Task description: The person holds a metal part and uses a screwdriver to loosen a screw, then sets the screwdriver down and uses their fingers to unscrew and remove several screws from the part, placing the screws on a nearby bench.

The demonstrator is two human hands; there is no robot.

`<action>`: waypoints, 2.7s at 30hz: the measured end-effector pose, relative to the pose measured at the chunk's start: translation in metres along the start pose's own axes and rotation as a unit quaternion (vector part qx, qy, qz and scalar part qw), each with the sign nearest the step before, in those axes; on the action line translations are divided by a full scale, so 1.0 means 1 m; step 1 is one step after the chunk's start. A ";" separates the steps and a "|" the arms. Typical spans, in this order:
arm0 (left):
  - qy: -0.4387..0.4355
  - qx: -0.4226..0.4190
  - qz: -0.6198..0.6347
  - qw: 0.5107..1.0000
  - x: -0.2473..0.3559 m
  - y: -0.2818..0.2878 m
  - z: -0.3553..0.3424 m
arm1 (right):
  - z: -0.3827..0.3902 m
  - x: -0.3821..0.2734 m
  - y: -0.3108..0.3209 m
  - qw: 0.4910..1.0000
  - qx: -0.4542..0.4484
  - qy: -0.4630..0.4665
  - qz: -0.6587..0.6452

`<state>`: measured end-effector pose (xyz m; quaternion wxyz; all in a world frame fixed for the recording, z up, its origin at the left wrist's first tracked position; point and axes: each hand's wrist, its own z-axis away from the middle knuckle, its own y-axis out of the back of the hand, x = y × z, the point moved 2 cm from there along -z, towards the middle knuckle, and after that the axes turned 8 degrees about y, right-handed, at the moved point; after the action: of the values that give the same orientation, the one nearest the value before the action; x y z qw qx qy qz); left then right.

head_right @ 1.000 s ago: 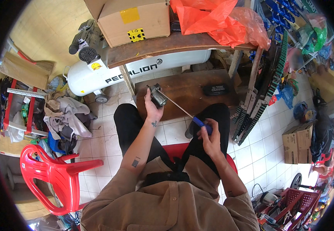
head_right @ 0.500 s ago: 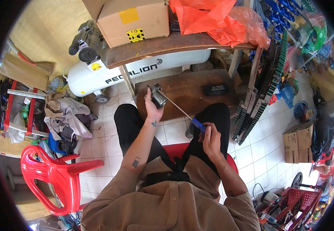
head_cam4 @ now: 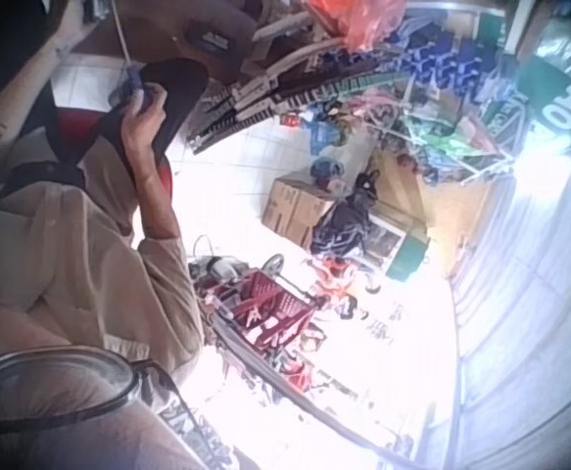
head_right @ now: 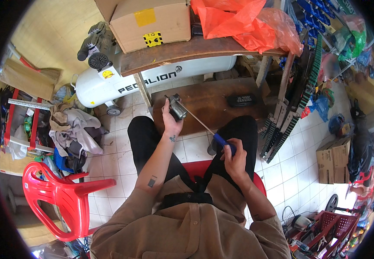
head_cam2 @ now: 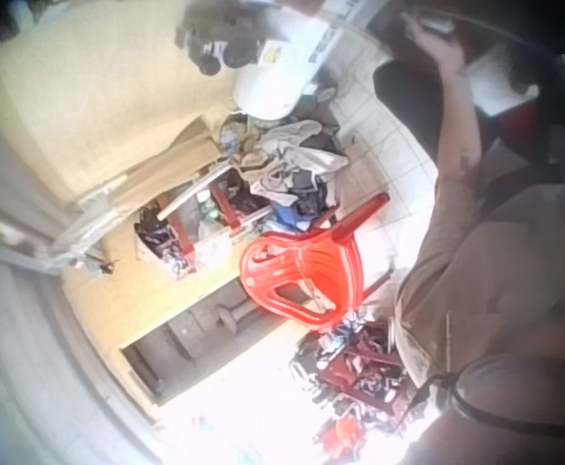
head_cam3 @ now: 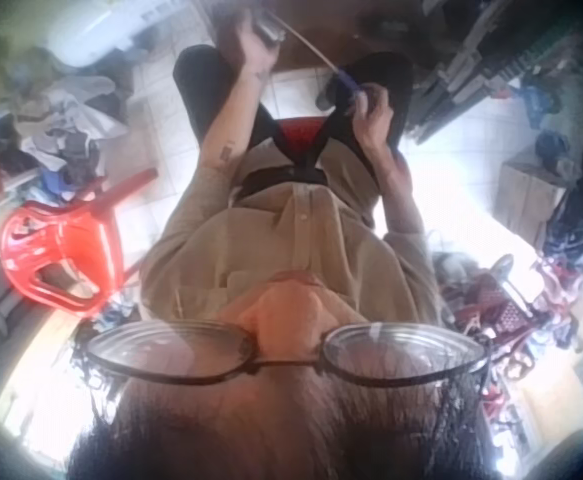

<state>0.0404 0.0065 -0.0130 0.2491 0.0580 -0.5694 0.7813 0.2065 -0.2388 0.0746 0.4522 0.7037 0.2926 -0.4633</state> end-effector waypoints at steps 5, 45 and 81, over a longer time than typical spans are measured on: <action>0.010 0.001 0.019 1.000 0.002 0.005 -0.006 | -0.001 0.004 -0.004 0.997 -0.011 0.056 -0.046; 0.039 -0.030 0.053 0.997 0.006 0.015 -0.016 | 0.003 0.016 -0.006 0.989 -0.059 0.048 0.125; 0.004 -0.010 0.009 1.000 0.005 0.002 -0.001 | -0.008 -0.001 -0.002 0.997 0.030 0.000 0.072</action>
<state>0.0349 0.0084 -0.0131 0.2448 0.0467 -0.5762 0.7784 0.2076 -0.2307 0.0756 0.4634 0.7360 0.2269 -0.4382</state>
